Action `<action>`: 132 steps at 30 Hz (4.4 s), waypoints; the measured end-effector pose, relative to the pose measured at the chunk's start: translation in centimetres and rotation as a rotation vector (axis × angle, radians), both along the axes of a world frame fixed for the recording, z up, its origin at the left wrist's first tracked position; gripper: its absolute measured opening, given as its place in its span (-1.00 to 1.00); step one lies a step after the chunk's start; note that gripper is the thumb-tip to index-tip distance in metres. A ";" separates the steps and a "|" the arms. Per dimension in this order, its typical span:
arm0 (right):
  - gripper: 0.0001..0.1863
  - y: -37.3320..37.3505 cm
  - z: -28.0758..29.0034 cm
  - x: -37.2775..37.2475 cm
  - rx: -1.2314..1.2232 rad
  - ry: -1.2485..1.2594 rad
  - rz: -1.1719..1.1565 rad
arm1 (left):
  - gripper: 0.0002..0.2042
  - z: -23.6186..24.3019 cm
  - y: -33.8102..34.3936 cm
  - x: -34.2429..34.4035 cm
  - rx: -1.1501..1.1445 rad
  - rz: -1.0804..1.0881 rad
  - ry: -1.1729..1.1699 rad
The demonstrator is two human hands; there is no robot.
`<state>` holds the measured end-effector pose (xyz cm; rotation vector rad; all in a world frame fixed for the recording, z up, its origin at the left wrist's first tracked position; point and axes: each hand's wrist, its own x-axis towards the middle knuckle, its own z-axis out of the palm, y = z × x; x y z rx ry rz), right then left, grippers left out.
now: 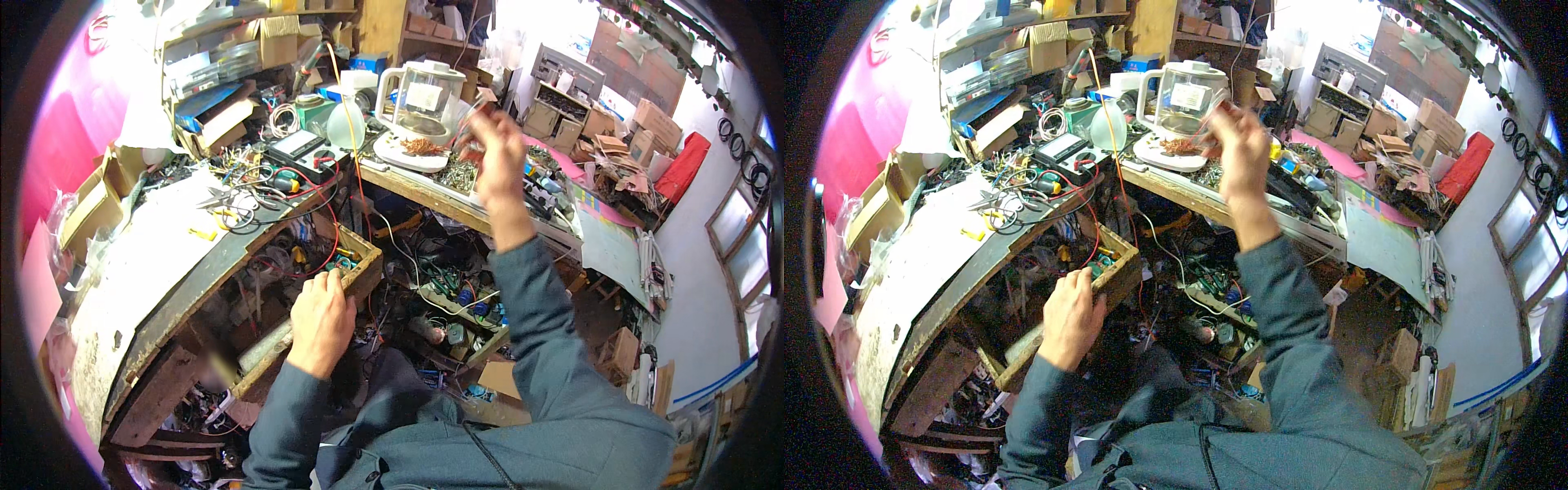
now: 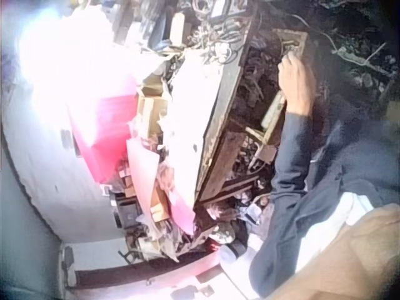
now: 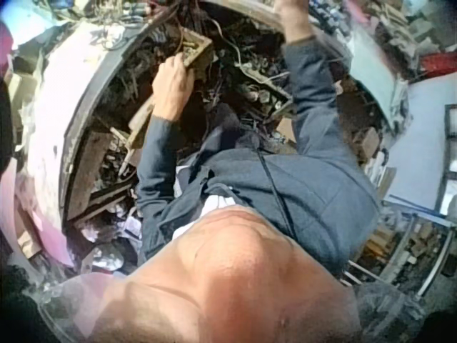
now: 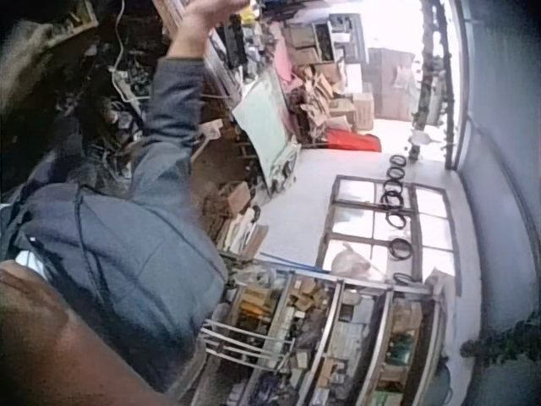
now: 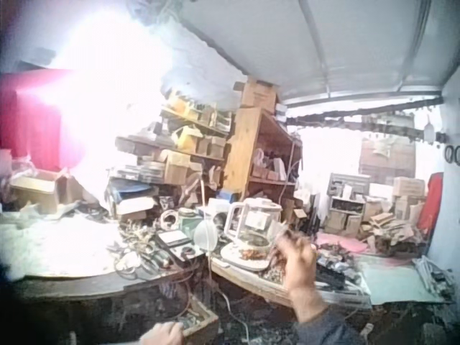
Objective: The person uses multimeter probes to test points on a small green circuit board held in the left hand. The person then reaches into a drawer and retrieves a small yellow component, handling it briefly before the clip ends.
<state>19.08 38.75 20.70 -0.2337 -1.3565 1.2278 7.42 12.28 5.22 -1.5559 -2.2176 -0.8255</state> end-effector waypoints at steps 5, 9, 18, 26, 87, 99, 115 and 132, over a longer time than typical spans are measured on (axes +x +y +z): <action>-0.84 13.1 5.7 1.1 0.190 -0.217 -0.383 | -0.58 -4.7 5.5 -1.5 -0.181 0.008 0.013; -0.83 21.4 7.9 2.7 0.171 -0.580 -0.581 | -0.74 -5.8 8.5 -2.7 -0.179 -0.046 0.096; -0.71 31.7 5.7 1.1 0.371 -1.320 -0.868 | -0.92 -5.6 9.2 -3.5 -0.286 -0.058 0.184; -0.59 32.1 2.9 -4.6 0.724 -1.428 -0.735 | -0.93 -3.9 8.5 -3.1 -0.435 -0.031 0.070; -0.73 38.0 4.4 -0.8 0.708 -1.362 -0.477 | -0.91 -3.7 9.7 -2.7 -0.398 -0.071 0.041; -0.55 37.2 0.2 -2.7 0.674 -1.664 -0.567 | -0.89 -3.2 9.5 -2.5 -0.400 -0.060 0.036; -0.66 35.7 -0.4 -2.8 0.634 -1.520 -0.770 | -0.89 -3.3 9.4 -2.6 -0.411 -0.057 0.004; -0.47 32.1 1.2 -5.0 0.796 -1.835 0.004 | -0.90 -3.7 9.2 -2.8 -0.409 -0.047 0.009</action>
